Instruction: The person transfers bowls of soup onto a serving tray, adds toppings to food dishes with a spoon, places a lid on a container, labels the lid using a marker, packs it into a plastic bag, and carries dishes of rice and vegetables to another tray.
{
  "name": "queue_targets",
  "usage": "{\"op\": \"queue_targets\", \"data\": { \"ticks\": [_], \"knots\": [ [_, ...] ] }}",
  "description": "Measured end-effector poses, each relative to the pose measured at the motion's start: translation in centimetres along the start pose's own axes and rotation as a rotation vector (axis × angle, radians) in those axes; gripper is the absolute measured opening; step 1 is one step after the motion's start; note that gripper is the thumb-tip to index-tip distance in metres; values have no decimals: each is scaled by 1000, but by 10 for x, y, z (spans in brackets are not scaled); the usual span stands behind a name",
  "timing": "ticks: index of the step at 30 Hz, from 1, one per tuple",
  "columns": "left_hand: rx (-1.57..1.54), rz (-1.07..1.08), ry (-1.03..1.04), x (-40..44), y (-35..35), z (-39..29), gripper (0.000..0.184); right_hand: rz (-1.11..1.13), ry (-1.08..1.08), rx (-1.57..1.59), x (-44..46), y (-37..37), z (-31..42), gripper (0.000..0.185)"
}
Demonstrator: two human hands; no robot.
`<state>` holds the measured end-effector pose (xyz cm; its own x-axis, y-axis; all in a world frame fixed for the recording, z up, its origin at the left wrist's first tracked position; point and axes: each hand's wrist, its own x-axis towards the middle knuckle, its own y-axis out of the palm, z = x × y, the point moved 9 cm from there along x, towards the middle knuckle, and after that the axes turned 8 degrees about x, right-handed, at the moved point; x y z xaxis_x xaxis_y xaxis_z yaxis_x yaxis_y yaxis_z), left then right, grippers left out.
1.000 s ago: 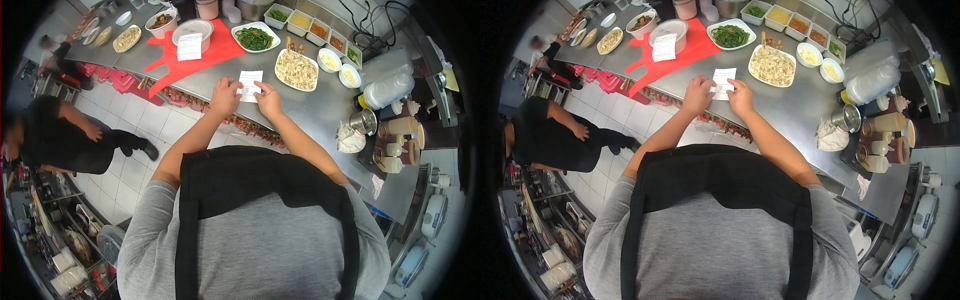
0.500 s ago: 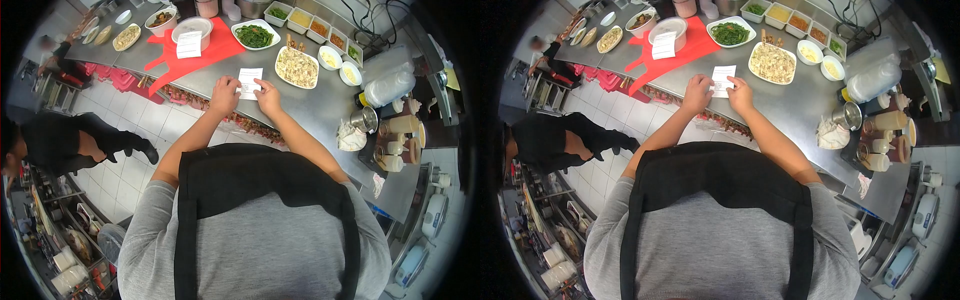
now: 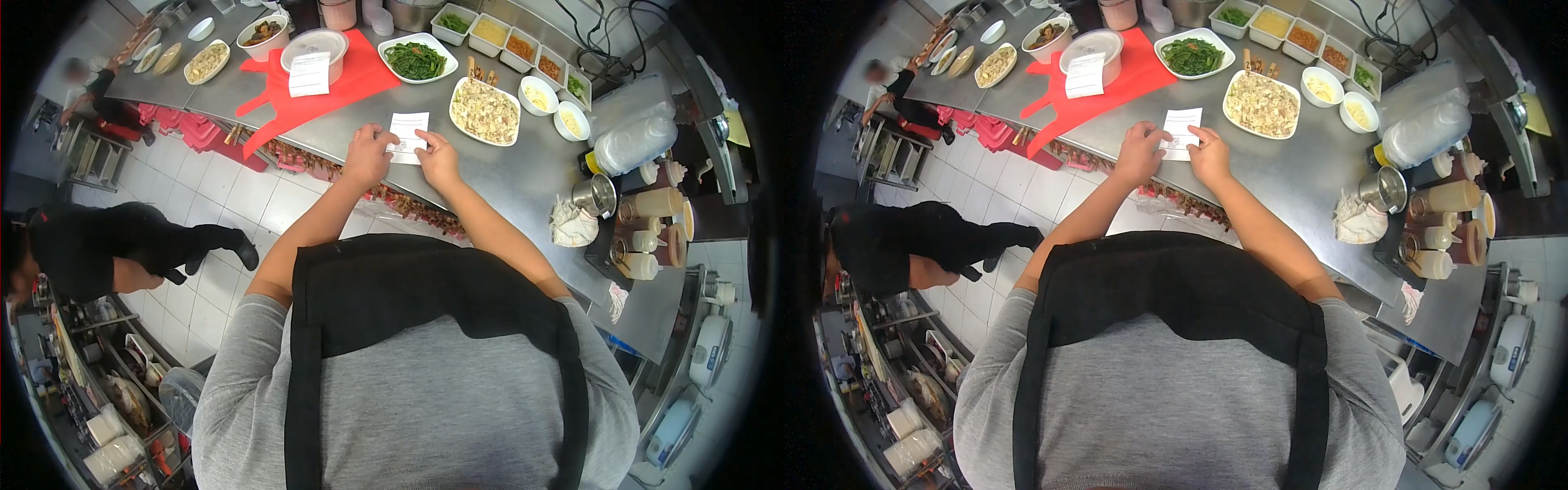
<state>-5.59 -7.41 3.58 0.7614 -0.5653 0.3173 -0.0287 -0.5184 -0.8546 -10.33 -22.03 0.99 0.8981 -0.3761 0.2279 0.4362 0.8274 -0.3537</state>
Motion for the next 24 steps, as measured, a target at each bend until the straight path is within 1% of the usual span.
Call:
{"op": "queue_targets", "data": {
  "ticks": [1, 4, 7, 9, 10, 11, 12, 13, 14, 15, 17, 19, 21, 22, 24],
  "knots": [
    [5, 8, 3, 0, -1, -1, 29, 1, 6, 1, 0, 0, 0, 36],
    [258, 182, -59, 6, -12, -5, 35, 1, -44, -25, 0, -1, 6, 37],
    [614, 22, -63, 3, -46, 9, 51, 55, 15, -105, 1, -2, 12, 40],
    [519, -109, -69, -17, -64, 21, 61, 31, -239, -152, 5, -12, 50, 41],
    [437, -262, 1, -35, -75, 22, 63, 0, -383, -190, 12, -26, 75, 42],
    [371, -306, -17, -51, -77, 32, 64, 38, -472, -194, 19, -42, 110, 42],
    [324, -373, 15, -73, -75, 41, 68, 70, -567, -212, 28, -64, 153, 42],
    [281, -489, 58, -94, -85, 39, 71, 51, -711, -224, 38, -93, 194, 44],
    [193, -369, -35, -116, -88, 43, 70, 39, -858, -244, 47, -121, 236, 46],
    [279, -322, -130, -152, -60, 73, 66, -33, -988, -286, 56, -156, 277, 46],
    [335, -155, -199, -214, -15, 114, 64, -299, -1144, -420, 70, -229, 351, 36],
    [346, -64, -281, -246, 15, 134, 63, -454, -1134, -221, 97, -307, 405, 31],
    [347, -37, -337, -253, 29, 142, 63, -617, -1108, -80, 122, -376, 446, 23],
    [346, -39, -362, -253, 30, 145, 63, -601, -1069, 62, 139, -405, 459, 24],
    [347, -53, -395, -255, 30, 152, 63, -690, -886, 74, 167, -448, 471, 29]
  ]
}}
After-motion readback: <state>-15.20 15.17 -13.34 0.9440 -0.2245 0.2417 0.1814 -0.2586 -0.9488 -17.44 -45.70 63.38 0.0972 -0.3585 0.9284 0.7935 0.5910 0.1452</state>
